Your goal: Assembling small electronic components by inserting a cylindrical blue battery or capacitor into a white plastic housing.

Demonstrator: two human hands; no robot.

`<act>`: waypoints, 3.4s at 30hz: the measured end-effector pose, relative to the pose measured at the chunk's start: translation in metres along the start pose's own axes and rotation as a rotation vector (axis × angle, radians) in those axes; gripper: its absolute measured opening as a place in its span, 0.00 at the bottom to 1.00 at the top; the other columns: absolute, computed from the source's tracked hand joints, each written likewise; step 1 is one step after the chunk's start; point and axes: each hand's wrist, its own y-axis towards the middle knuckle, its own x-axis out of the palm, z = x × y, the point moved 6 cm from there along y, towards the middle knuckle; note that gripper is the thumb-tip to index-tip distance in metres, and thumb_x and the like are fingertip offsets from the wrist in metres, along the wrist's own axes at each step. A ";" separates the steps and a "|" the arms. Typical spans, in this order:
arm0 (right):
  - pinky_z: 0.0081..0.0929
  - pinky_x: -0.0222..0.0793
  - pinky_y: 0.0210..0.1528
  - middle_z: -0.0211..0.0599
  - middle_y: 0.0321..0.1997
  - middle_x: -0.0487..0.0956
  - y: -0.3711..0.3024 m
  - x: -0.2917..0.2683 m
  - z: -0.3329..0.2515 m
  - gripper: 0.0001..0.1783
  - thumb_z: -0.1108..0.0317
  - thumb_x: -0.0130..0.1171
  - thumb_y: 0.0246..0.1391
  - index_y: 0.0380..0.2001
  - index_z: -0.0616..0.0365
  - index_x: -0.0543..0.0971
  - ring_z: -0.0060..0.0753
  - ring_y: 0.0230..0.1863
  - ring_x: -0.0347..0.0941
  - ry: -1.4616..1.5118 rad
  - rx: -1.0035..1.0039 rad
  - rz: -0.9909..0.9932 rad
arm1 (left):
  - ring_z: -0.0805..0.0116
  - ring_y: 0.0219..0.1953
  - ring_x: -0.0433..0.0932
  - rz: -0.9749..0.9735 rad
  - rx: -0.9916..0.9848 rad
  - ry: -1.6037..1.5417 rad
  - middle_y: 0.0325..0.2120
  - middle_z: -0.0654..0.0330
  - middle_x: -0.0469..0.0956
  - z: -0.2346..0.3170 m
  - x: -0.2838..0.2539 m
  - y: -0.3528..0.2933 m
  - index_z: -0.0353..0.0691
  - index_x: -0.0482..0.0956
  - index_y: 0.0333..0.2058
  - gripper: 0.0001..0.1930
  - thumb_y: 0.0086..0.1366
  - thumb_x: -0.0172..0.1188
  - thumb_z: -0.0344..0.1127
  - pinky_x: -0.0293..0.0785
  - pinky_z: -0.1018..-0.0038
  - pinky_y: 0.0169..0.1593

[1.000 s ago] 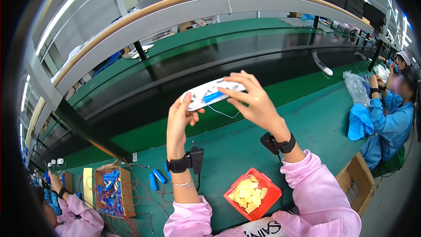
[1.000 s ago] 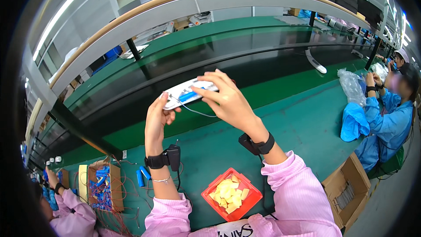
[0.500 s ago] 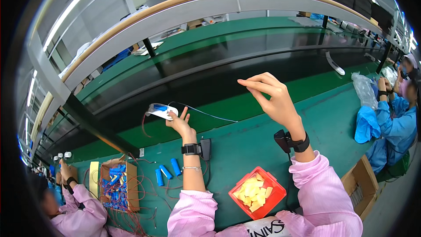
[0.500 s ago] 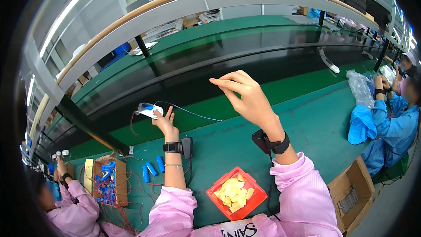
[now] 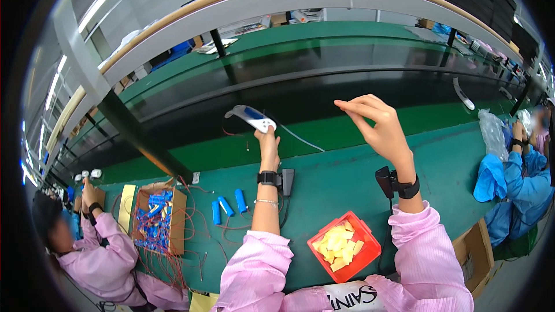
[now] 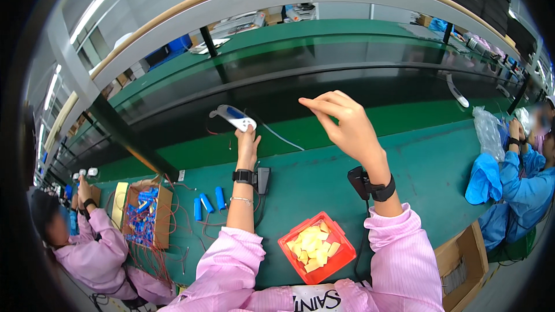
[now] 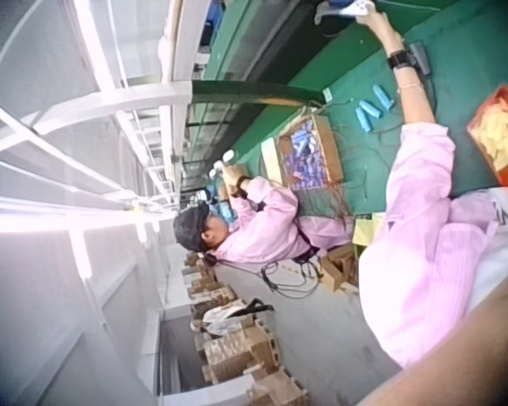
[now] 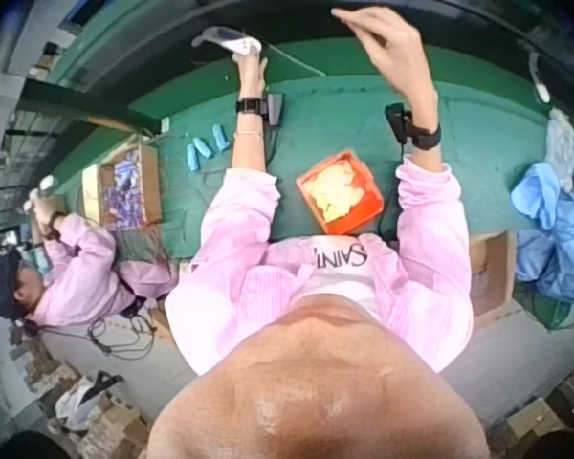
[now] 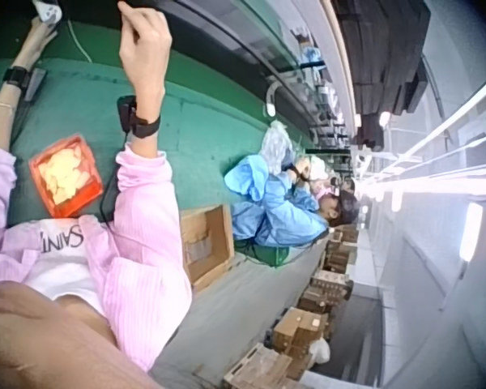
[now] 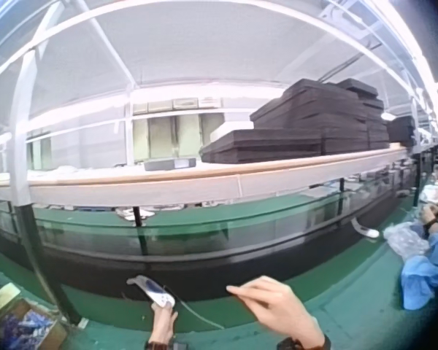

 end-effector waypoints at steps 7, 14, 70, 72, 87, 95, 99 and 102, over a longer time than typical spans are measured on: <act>0.29 0.70 0.39 0.41 0.33 0.79 -0.002 0.005 0.000 0.14 0.79 0.57 0.51 0.42 0.59 0.81 0.39 0.35 0.75 0.037 0.024 -0.056 | 0.58 0.66 0.57 -0.366 0.125 0.496 0.66 0.53 0.56 0.095 0.018 -0.043 0.39 0.53 0.66 0.34 0.67 0.54 0.44 0.52 0.62 0.65; 0.24 0.69 0.40 0.41 0.32 0.79 -0.004 0.000 -0.007 0.14 0.79 0.56 0.53 0.43 0.59 0.81 0.34 0.34 0.75 0.022 0.025 -0.071 | 0.62 0.27 0.81 -0.340 0.197 1.450 0.24 0.52 0.81 0.177 -0.063 -0.106 0.32 0.81 0.31 0.17 0.62 0.57 0.44 0.74 0.68 0.31; 0.20 0.74 0.45 0.39 0.43 0.80 -0.029 0.045 -0.023 0.18 0.70 0.57 0.60 0.50 0.69 0.76 0.23 0.40 0.77 0.843 0.562 0.222 | 0.62 0.34 0.72 -0.049 1.291 0.585 0.33 0.58 0.72 0.208 0.087 -0.246 0.35 0.78 0.48 0.21 0.52 0.62 0.22 0.72 0.70 0.36; 0.20 0.74 0.45 0.39 0.42 0.81 -0.030 0.044 -0.019 0.18 0.70 0.57 0.60 0.50 0.69 0.76 0.24 0.40 0.77 0.845 0.552 0.230 | 0.62 0.35 0.73 -0.098 1.239 0.575 0.35 0.57 0.73 0.207 0.089 -0.244 0.37 0.78 0.49 0.21 0.54 0.62 0.22 0.72 0.70 0.37; 0.20 0.70 0.49 0.39 0.44 0.79 -0.022 0.039 -0.030 0.15 0.74 0.58 0.58 0.48 0.65 0.72 0.23 0.46 0.75 0.930 0.511 0.193 | 0.57 0.39 0.75 -0.150 1.171 0.528 0.38 0.55 0.75 0.206 0.090 -0.244 0.36 0.77 0.46 0.20 0.52 0.62 0.20 0.73 0.68 0.41; 0.21 0.70 0.49 0.38 0.43 0.79 -0.020 0.034 -0.028 0.15 0.74 0.59 0.57 0.47 0.66 0.73 0.24 0.46 0.75 0.862 0.506 0.170 | 0.64 0.35 0.81 -0.261 1.029 0.417 0.36 0.54 0.77 0.205 0.088 -0.233 0.33 0.78 0.42 0.11 0.60 0.60 0.23 0.78 0.74 0.37; 0.22 0.72 0.47 0.36 0.43 0.79 -0.019 0.035 -0.033 0.15 0.75 0.59 0.56 0.47 0.65 0.74 0.24 0.46 0.74 0.836 0.483 0.149 | 0.66 0.33 0.81 -0.237 0.973 0.371 0.33 0.55 0.79 0.206 0.085 -0.232 0.32 0.78 0.38 0.07 0.60 0.60 0.23 0.78 0.75 0.37; 0.22 0.73 0.47 0.36 0.43 0.79 -0.018 0.035 -0.035 0.16 0.75 0.59 0.56 0.48 0.65 0.75 0.25 0.47 0.74 0.808 0.466 0.135 | 0.66 0.33 0.81 -0.240 0.943 0.364 0.32 0.55 0.79 0.209 0.083 -0.232 0.32 0.78 0.37 0.07 0.60 0.60 0.23 0.79 0.75 0.36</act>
